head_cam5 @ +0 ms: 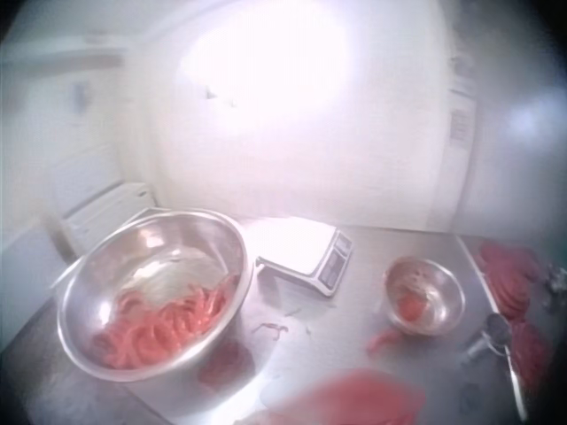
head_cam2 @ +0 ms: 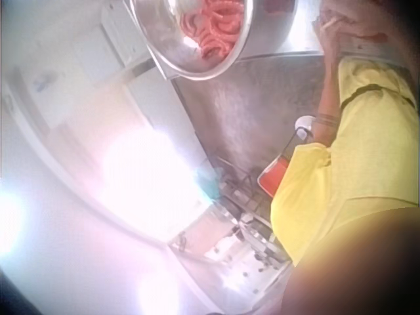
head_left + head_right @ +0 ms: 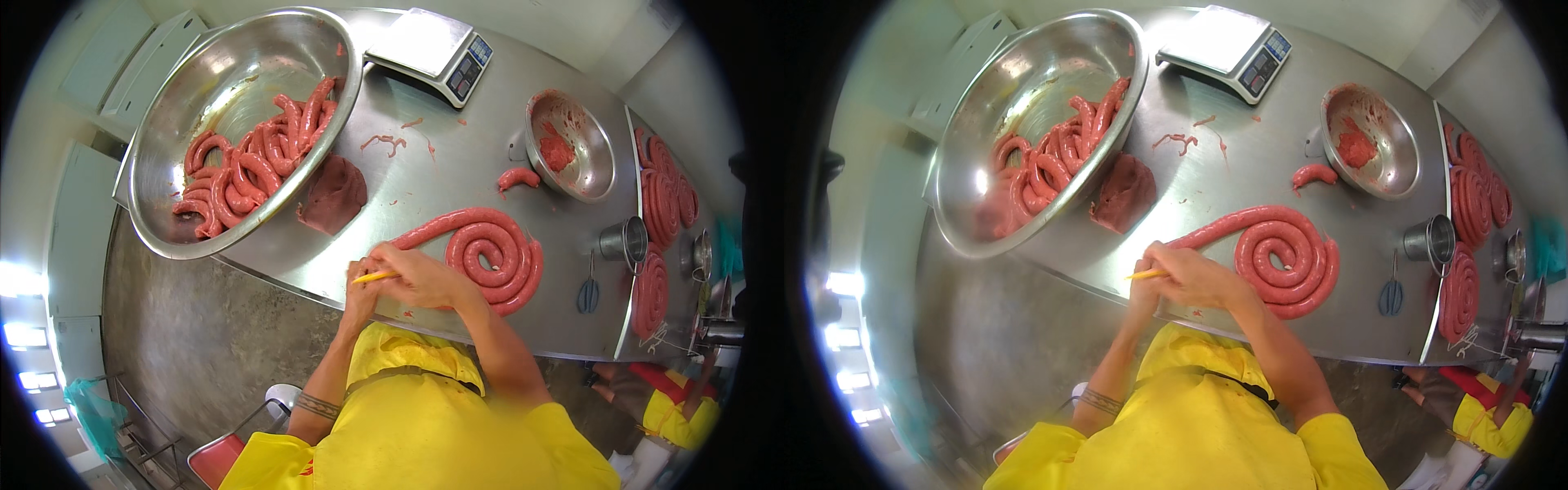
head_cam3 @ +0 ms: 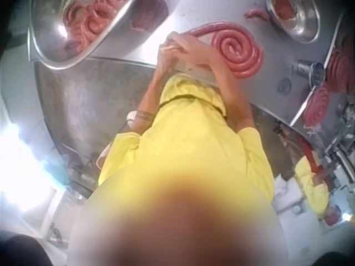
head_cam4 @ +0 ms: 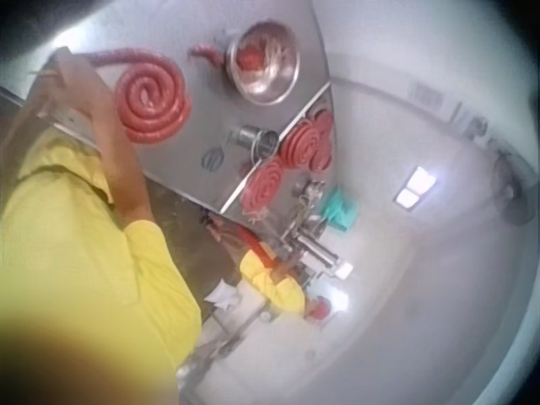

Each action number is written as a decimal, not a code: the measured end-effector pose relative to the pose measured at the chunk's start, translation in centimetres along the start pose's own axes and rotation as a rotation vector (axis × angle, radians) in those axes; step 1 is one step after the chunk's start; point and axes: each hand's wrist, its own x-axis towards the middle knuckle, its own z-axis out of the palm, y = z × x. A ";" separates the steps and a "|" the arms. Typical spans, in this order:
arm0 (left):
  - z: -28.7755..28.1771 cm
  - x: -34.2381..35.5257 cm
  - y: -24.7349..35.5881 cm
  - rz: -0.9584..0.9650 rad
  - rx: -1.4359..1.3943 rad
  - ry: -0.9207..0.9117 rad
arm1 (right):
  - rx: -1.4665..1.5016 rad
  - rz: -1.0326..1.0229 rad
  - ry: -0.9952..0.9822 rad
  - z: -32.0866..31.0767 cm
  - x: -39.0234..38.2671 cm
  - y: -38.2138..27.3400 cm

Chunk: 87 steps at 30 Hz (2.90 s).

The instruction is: The person coils a long sausage on a stainless steel table, uses a yellow tool to prick it, and cuts it into links with scissors. The cut links are placed into a large metal bowl.

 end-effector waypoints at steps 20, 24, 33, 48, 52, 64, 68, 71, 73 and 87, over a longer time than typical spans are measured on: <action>-2.4 -0.7 1.8 0.502 0.566 0.116 | -0.321 0.092 0.115 0.2 -0.6 6.1; -2.5 -0.9 1.0 0.031 0.090 0.050 | 0.051 0.061 -0.025 0.2 2.9 -0.3; 1.2 -0.6 0.4 0.361 0.154 0.072 | 0.885 0.021 1.011 -16.6 -9.0 -8.2; -2.0 -0.1 1.5 0.255 0.419 0.148 | -0.050 0.635 0.504 -2.4 -6.0 2.2; -3.3 -0.7 1.7 0.474 0.452 0.200 | -0.025 0.331 -0.315 -0.9 3.8 2.5; 0.7 0.6 -1.4 0.066 0.520 -0.112 | 0.915 -0.038 1.244 -14.6 -10.2 -6.9; -0.6 2.8 -1.5 -0.547 -1.111 -0.114 | 0.608 0.766 0.789 -13.1 -20.7 -2.3; -2.2 2.2 -0.8 -0.379 -0.325 -0.043 | 0.489 0.986 0.562 -5.3 -16.3 4.0; -3.0 1.2 0.0 -0.047 0.242 0.067 | 0.121 0.681 0.559 -1.4 -8.4 6.6; -2.1 -2.0 -1.0 -0.025 -0.207 -0.270 | 0.133 0.259 0.778 -3.9 -0.1 -4.9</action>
